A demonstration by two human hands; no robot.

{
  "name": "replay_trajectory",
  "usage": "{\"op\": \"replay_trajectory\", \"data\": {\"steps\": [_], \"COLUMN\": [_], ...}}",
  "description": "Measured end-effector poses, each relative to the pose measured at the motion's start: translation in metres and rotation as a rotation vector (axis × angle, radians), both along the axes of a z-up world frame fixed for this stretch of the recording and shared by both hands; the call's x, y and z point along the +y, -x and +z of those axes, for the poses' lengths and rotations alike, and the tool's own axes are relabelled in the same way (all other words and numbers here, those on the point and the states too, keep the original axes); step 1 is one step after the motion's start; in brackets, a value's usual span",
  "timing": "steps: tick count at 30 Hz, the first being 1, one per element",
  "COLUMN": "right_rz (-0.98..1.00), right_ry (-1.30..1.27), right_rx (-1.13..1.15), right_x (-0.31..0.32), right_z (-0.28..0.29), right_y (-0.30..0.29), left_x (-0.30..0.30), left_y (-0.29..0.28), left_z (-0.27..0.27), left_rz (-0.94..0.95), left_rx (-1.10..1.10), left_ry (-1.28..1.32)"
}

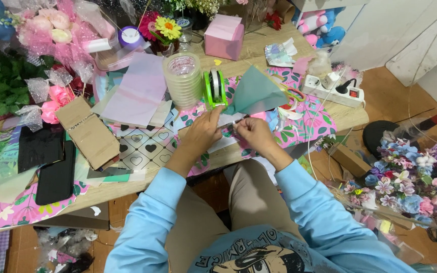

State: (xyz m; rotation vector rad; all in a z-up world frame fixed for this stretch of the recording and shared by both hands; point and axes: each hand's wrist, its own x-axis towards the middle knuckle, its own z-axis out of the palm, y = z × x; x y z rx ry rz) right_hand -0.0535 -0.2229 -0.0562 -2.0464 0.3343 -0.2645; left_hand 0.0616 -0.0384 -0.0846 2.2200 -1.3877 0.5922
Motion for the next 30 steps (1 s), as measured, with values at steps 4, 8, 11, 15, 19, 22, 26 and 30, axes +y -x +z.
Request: {"op": "replay_trajectory", "data": {"steps": [4, 8, 11, 15, 19, 22, 26, 30], "right_rz": [-0.039, -0.049, -0.010, 0.067, 0.237, 0.256, 0.212, 0.138], "right_ry": [0.181, 0.295, 0.434, 0.491, 0.458, 0.363, 0.515, 0.924], "right_rx": [0.006, -0.036, -0.043, -0.008, 0.184, 0.195, 0.065, 0.028], "right_x": [0.006, 0.024, 0.026, 0.026, 0.035, 0.040, 0.030, 0.005], "right_z": [-0.014, 0.014, 0.020, 0.031, 0.075, 0.122, 0.161, 0.117], "right_y": [0.002, 0.011, 0.016, 0.024, 0.045, 0.052, 0.020, -0.054], "left_x": [0.005, 0.009, 0.011, 0.009, 0.011, 0.011, 0.011, 0.007], "left_y": [0.013, 0.015, 0.021, 0.014, 0.021, 0.032, 0.035, 0.034], "left_z": [0.024, 0.025, 0.030, 0.007, 0.008, 0.019, 0.019, 0.016], "left_rz": [-0.036, -0.031, -0.018, -0.009, -0.029, -0.005, 0.000, -0.001], "left_rx": [0.043, 0.009, -0.047, -0.187, -0.254, -0.383, -0.429, -0.467], "left_ry": [-0.008, -0.043, -0.042, -0.051, -0.035, -0.022, 0.028, 0.073]}}
